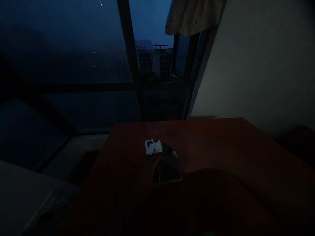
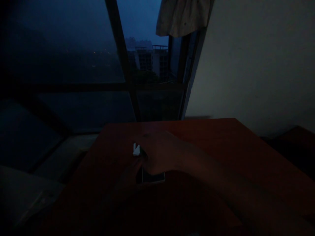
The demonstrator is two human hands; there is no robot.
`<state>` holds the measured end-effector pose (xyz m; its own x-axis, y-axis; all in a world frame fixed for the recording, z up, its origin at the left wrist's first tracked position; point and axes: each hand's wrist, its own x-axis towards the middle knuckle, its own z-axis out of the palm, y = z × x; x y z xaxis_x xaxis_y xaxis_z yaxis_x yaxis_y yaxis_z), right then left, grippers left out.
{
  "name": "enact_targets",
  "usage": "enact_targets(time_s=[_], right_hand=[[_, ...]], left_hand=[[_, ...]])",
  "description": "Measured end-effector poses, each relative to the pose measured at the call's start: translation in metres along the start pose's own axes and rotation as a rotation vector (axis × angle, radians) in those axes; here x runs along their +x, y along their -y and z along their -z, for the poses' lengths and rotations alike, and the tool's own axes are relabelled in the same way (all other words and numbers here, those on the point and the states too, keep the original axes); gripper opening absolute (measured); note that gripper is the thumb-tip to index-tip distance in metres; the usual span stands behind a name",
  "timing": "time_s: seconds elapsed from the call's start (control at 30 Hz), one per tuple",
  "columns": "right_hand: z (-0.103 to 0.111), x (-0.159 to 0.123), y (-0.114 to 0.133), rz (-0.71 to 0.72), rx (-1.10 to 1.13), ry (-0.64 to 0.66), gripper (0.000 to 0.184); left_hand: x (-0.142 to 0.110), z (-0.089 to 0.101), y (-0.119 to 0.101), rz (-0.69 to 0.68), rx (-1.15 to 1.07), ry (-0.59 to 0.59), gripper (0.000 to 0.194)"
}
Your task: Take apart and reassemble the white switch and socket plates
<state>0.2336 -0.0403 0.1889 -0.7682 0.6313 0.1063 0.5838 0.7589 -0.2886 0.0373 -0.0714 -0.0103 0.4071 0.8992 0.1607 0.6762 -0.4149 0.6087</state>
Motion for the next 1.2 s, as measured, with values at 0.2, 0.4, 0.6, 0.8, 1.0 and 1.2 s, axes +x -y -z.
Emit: enact_targets(time_s=[0.2, 0.4, 0.6, 0.8, 1.0, 1.2], right_hand=[[-0.006, 0.005, 0.002, -0.030, -0.152, 0.009, 0.026], [-0.010, 0.006, -0.004, 0.011, -0.079, -0.072, 0.030], [-0.008, 0.008, -0.006, -0.120, -0.201, -0.062, 0.030], [-0.005, 0.004, -0.011, -0.038, -0.035, -0.060, 0.031], [-0.006, 0.006, -0.014, -0.095, -0.131, -0.078, 0.027], [-0.005, 0.006, -0.010, -0.103, -0.106, -0.064, 0.031]], left_hand=[[0.001, 0.001, -0.002, 0.038, -0.002, 0.027, 0.085], [0.002, 0.002, -0.004, 0.021, -0.040, 0.007, 0.089], [0.000, -0.001, 0.000, 0.033, -0.038, 0.000, 0.094], [0.001, 0.000, 0.000, 0.025, -0.041, -0.003, 0.093], [0.001, -0.001, 0.001, 0.034, -0.027, 0.005, 0.093], [0.002, -0.001, -0.001, 0.039, -0.019, 0.011, 0.090]])
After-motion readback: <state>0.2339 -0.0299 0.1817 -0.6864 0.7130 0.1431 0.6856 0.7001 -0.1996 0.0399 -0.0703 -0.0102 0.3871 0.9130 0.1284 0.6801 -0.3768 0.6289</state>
